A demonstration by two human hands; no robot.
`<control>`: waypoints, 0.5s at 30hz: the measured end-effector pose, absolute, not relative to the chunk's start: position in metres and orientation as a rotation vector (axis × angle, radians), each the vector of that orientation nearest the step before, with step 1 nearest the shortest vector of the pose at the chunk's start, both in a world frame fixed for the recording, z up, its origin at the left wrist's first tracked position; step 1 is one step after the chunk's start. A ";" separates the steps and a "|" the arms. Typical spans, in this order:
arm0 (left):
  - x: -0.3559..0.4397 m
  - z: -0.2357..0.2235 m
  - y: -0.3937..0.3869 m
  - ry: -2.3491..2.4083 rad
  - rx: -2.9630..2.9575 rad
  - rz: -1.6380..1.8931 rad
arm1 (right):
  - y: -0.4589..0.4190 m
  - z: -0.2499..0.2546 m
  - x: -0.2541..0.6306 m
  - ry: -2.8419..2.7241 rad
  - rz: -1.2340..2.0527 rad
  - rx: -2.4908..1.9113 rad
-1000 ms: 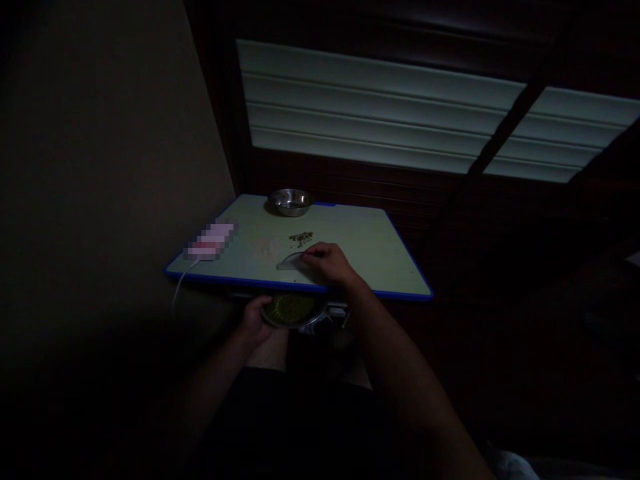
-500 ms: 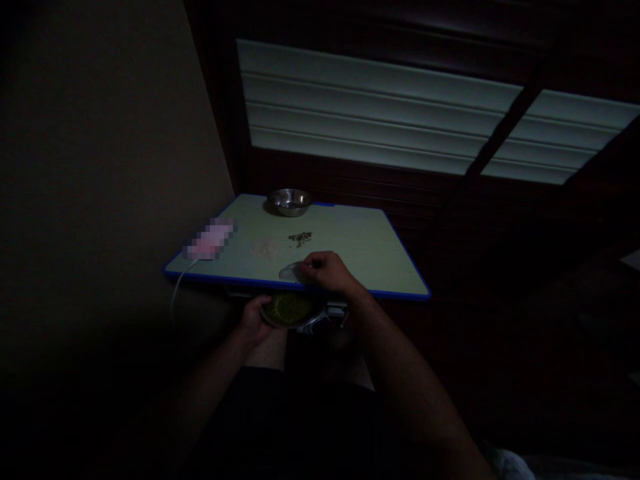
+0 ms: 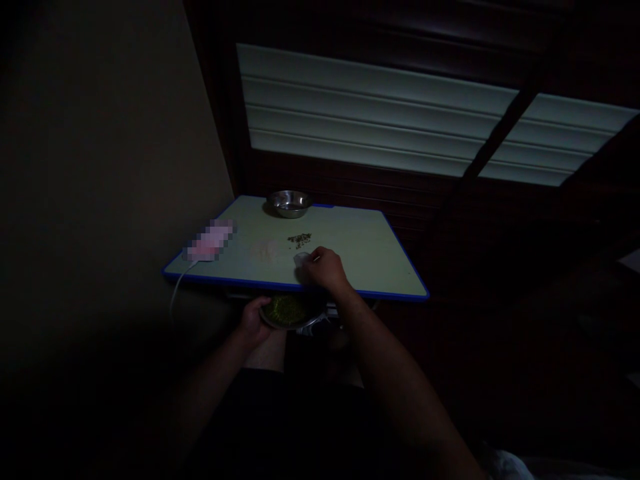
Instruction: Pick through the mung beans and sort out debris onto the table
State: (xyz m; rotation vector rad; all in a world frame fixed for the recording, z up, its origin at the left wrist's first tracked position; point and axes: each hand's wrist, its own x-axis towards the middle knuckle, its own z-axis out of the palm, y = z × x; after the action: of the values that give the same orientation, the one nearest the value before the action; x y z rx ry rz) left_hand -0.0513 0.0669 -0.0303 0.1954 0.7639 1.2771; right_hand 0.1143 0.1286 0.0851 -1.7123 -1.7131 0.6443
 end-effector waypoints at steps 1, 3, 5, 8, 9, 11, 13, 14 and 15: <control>-0.051 -0.030 0.067 0.770 0.196 1.278 | 0.129 0.087 0.109 -1.724 0.619 -1.760; -0.051 -0.031 0.067 0.795 0.189 1.293 | 0.129 0.089 0.097 -1.757 0.580 -1.811; -0.051 -0.032 0.068 0.816 0.170 1.311 | 0.129 0.090 0.085 -1.785 0.552 -1.830; -0.052 -0.033 0.068 0.809 0.145 1.315 | 0.132 0.089 0.068 -1.769 0.552 -1.841; -0.052 -0.033 0.068 0.804 0.141 1.305 | 0.134 0.089 0.062 -1.763 0.556 -1.842; -0.053 -0.031 0.068 0.789 0.136 1.285 | 0.137 0.087 0.053 -1.737 0.546 -1.848; -0.054 -0.029 0.067 0.777 0.122 1.278 | 0.141 0.085 0.045 -1.700 0.525 -1.850; -0.054 -0.028 0.066 0.772 0.111 1.278 | 0.143 0.084 0.042 -1.679 0.513 -1.849; -0.054 -0.027 0.066 0.766 0.099 1.279 | 0.145 0.083 0.039 -1.656 0.502 -1.845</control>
State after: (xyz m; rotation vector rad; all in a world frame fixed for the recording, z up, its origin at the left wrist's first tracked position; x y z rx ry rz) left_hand -0.0537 0.0658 -0.0270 0.0993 0.7663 1.2793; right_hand 0.0391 0.1447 0.0830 -1.8451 -1.6564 0.5019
